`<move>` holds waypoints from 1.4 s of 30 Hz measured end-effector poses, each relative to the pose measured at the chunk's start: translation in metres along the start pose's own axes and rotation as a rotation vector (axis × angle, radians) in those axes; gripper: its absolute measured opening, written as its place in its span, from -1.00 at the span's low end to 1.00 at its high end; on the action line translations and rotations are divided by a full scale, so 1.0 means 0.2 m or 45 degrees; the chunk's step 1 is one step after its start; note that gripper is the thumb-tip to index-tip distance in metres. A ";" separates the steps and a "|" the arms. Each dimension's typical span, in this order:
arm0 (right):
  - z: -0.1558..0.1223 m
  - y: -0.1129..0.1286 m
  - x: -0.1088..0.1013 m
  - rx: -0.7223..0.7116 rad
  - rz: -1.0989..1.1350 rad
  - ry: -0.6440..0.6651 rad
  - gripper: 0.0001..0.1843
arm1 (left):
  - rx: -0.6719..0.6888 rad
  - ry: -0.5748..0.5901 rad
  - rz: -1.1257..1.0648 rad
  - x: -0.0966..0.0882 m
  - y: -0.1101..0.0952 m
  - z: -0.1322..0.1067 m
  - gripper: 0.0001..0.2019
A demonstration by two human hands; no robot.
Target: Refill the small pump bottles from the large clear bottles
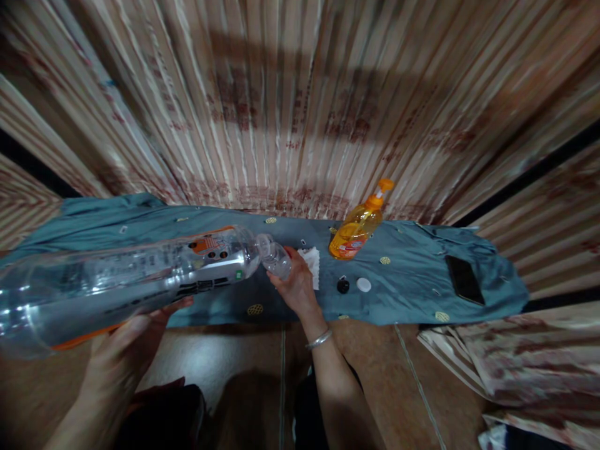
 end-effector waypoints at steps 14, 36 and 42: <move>0.00 0.01 0.00 0.019 -0.013 0.012 -0.34 | -0.027 0.073 0.036 -0.02 0.02 0.01 -0.57; 0.00 0.00 0.00 -0.006 -0.017 0.000 -0.35 | -0.023 -0.002 0.050 0.01 -0.01 -0.01 -0.55; 0.00 0.00 0.00 -0.012 -0.016 -0.001 -0.34 | -0.015 0.048 0.035 0.00 0.00 0.00 -0.58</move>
Point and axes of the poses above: each hand's wrist, its own z-axis towards the middle knuckle, its own x-axis out of the palm, y = z × x, the point moved 7 cm from there along z, towards the middle knuckle, and after that the axes turned 10 degrees about -x, right-handed, at the moved point
